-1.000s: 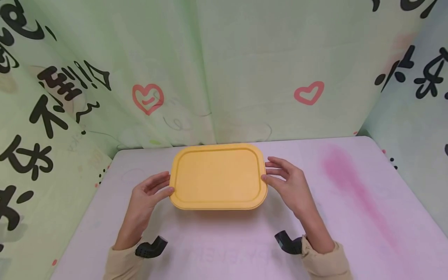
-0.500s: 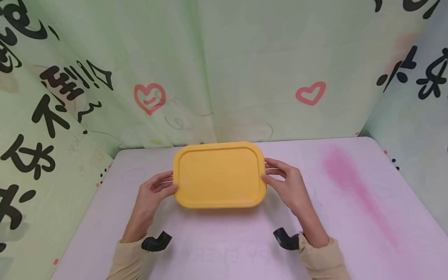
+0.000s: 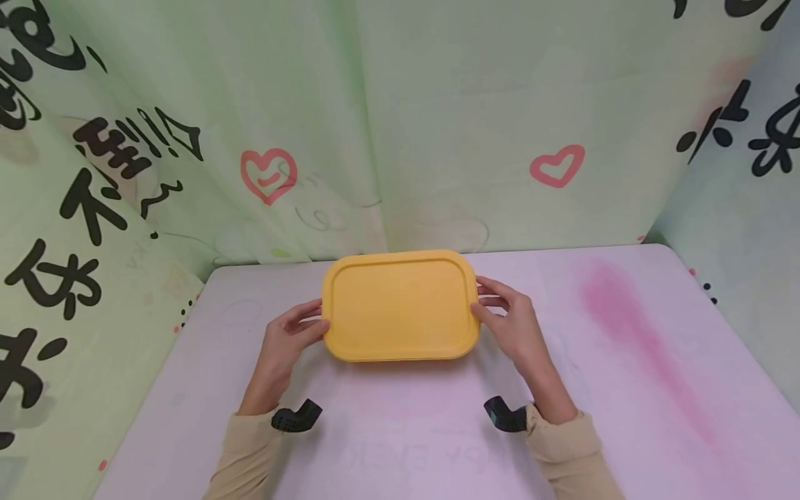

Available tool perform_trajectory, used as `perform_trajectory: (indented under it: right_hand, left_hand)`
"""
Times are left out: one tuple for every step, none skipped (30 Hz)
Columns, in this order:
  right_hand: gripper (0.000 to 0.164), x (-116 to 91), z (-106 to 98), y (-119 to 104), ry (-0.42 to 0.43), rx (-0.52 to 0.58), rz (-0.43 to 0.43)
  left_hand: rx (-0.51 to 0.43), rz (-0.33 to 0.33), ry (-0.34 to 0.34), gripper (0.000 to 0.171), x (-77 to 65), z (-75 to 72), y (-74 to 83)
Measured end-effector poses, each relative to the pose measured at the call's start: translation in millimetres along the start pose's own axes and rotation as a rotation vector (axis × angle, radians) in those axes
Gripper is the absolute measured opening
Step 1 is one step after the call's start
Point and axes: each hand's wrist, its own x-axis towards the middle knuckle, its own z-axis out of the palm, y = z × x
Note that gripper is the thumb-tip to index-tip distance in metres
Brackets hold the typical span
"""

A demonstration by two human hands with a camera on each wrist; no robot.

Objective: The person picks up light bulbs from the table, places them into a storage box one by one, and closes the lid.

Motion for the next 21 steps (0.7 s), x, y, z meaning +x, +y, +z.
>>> perform_trajectory:
  right_hand:
    - [0.056, 1.4, 0.7, 0.7, -0.001, -0.002, 0.005]
    - [0.056, 2.7, 1.3, 1.5, -0.001, -0.005, 0.011]
    - [0.055, 4.0, 1.9, 2.3, -0.001, -0.005, 0.012]
    - [0.055, 5.3, 2.5, 3.0, -0.002, -0.005, 0.013]
    - [0.055, 6.6, 3.4, 4.0, -0.003, -0.004, 0.013]
    - [0.055, 8.0, 4.2, 4.7, -0.005, -0.003, 0.011]
    - [0.055, 9.3, 4.9, 5.3, -0.007, -0.001, 0.009]
    - [0.055, 10.5, 5.5, 5.7, -0.008, 0.002, 0.010]
    - [0.054, 11.6, 6.2, 6.0, -0.011, 0.004, 0.010]
    - [0.054, 12.5, 6.8, 6.2, -0.013, 0.005, 0.013]
    - [0.054, 13.3, 7.4, 6.3, -0.015, 0.006, 0.018]
    - [0.054, 13.9, 7.8, 6.3, -0.017, 0.007, 0.025]
    - [0.054, 14.4, 8.3, 6.3, -0.020, 0.005, 0.034]
    - [0.054, 14.8, 8.9, 6.5, -0.022, 0.000, 0.043]
    - [0.054, 15.4, 9.4, 6.8, -0.025, -0.004, 0.051]
    - [0.054, 15.9, 10.0, 7.2, -0.028, -0.008, 0.059]
    - [0.054, 16.6, 10.5, 7.5, -0.029, -0.009, 0.065]
    - [0.054, 17.3, 11.1, 8.1, -0.030, -0.012, 0.071]
    - [0.054, 18.1, 11.8, 8.8, -0.031, -0.016, 0.075]
    - [0.054, 18.8, 12.4, 9.4, -0.031, -0.017, 0.077]
    - [0.053, 19.4, 13.0, 10.0, -0.031, -0.015, 0.079]
  left_hand:
    - [0.003, -0.002, -0.001, 0.043, 0.6, 0.6, 0.3]
    - [0.008, -0.005, -0.002, 0.042, 1.8, 1.0, 0.1]
    - [0.010, -0.008, -0.004, 0.042, 2.8, 1.3, -0.2]
    - [0.011, -0.009, -0.005, 0.042, 3.7, 1.5, -0.5]
    - [0.007, -0.011, -0.005, 0.042, 4.5, 1.7, -0.7]
    - [0.008, -0.011, -0.005, 0.042, 5.3, 1.8, -0.9]
    - [0.003, -0.010, -0.005, 0.042, 5.8, 1.8, -1.1]
    - [0.000, -0.010, -0.005, 0.041, 7.0, 1.6, -2.0]
    - [-0.005, -0.011, -0.004, 0.041, 7.6, 1.5, -2.4]
    - [-0.006, -0.012, -0.003, 0.041, 8.1, 1.4, -2.5]
    - [-0.009, -0.012, -0.003, 0.040, 8.7, 1.5, -2.6]
    - [-0.008, -0.014, -0.003, 0.040, 9.3, 1.7, -2.7]
    - [-0.004, -0.016, -0.001, 0.040, 10.0, 1.9, -3.0]
    - [0.000, -0.018, 0.000, 0.040, 11.0, 2.3, -3.3]
    - [0.001, -0.021, 0.003, 0.040, 11.6, 2.7, -3.4]
    - [0.002, -0.024, 0.005, 0.040, 12.3, 3.1, -3.6]
    - [0.008, -0.026, 0.009, 0.040, 13.1, 3.6, -3.8]
    - [0.015, -0.029, 0.013, 0.040, 13.8, 4.1, -4.0]
    - [0.026, -0.032, 0.018, 0.041, 14.4, 4.5, -4.2]
    - [0.033, -0.034, 0.021, 0.041, 15.0, 4.9, -4.4]
    - [0.039, -0.039, 0.024, 0.040, 15.2, 5.1, -4.5]
